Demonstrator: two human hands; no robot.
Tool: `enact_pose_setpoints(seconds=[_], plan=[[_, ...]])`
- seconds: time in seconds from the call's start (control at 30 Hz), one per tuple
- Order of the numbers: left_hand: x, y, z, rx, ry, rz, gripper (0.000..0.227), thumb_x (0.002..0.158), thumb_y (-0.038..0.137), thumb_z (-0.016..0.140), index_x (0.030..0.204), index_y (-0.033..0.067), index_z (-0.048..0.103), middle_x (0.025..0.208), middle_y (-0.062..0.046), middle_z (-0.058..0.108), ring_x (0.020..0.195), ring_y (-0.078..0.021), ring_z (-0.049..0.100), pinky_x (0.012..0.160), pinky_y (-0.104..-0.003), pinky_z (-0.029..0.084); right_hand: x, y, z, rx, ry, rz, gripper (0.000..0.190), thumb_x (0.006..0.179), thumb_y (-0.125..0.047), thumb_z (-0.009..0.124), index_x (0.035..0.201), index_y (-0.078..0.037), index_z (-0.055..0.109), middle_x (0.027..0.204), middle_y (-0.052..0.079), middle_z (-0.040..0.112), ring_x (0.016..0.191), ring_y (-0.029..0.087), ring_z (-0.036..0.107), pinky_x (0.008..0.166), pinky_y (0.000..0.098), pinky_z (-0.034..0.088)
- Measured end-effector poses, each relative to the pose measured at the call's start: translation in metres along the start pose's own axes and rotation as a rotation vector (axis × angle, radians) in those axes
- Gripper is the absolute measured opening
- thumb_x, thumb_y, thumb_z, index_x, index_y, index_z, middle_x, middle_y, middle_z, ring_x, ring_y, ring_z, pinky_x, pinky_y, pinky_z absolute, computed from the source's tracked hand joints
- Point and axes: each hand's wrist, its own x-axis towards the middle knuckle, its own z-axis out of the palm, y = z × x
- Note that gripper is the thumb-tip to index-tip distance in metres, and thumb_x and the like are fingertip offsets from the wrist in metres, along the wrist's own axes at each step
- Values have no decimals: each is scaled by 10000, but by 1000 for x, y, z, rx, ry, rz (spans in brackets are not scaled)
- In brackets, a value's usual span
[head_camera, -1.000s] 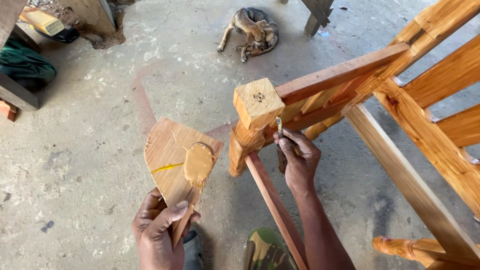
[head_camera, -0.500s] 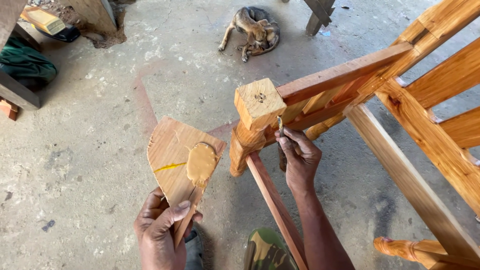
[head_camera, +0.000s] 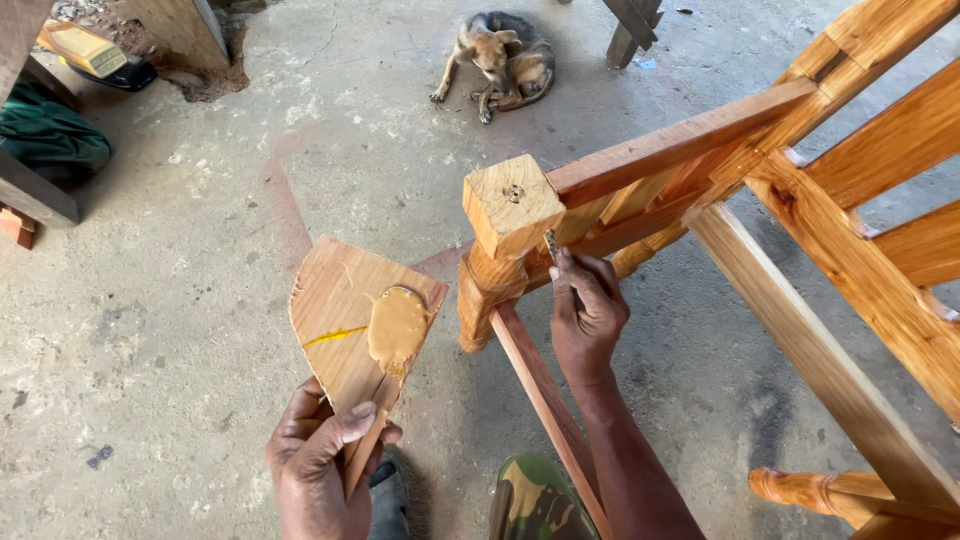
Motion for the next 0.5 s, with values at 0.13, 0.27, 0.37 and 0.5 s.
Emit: enact_pose_setpoints(seconds=[0.13,0.27,0.37,0.5], plan=[[0,0,-1,7,4,-8,513,674,-34,688,1180,-87,629,844,-178,693,531,-239,666,435,-284,498,-2,2,1,-47,4,-54,224,1012,74,663,1221,8,707,1159,105,659,1047,194,710,846,280,665],[1,-1,-3,-5,-8,3,517,676,-27,683,1188,-80,634,848,-170,697,530,-237,668,429,-279,496,-3,0,0,-59,-5,-51,227,1005,76,669,1219,9,707,1155,107,662,1050,198,708,846,285,660],[1,-1,-3,-16,-11,6,508,682,-27,680,1183,-85,624,851,-173,697,533,-241,669,430,-283,501,-4,-7,-3,-61,-11,-50,231,998,75,676,1218,10,707,1160,112,665,1054,200,708,843,288,655],[1,-1,-3,-4,-8,-5,496,692,-30,679,1181,-87,621,853,-175,696,537,-248,673,434,-280,497,-3,-23,-9,-72,-22,-39,255,979,76,685,1226,16,705,1143,116,673,1025,193,709,804,281,638]])
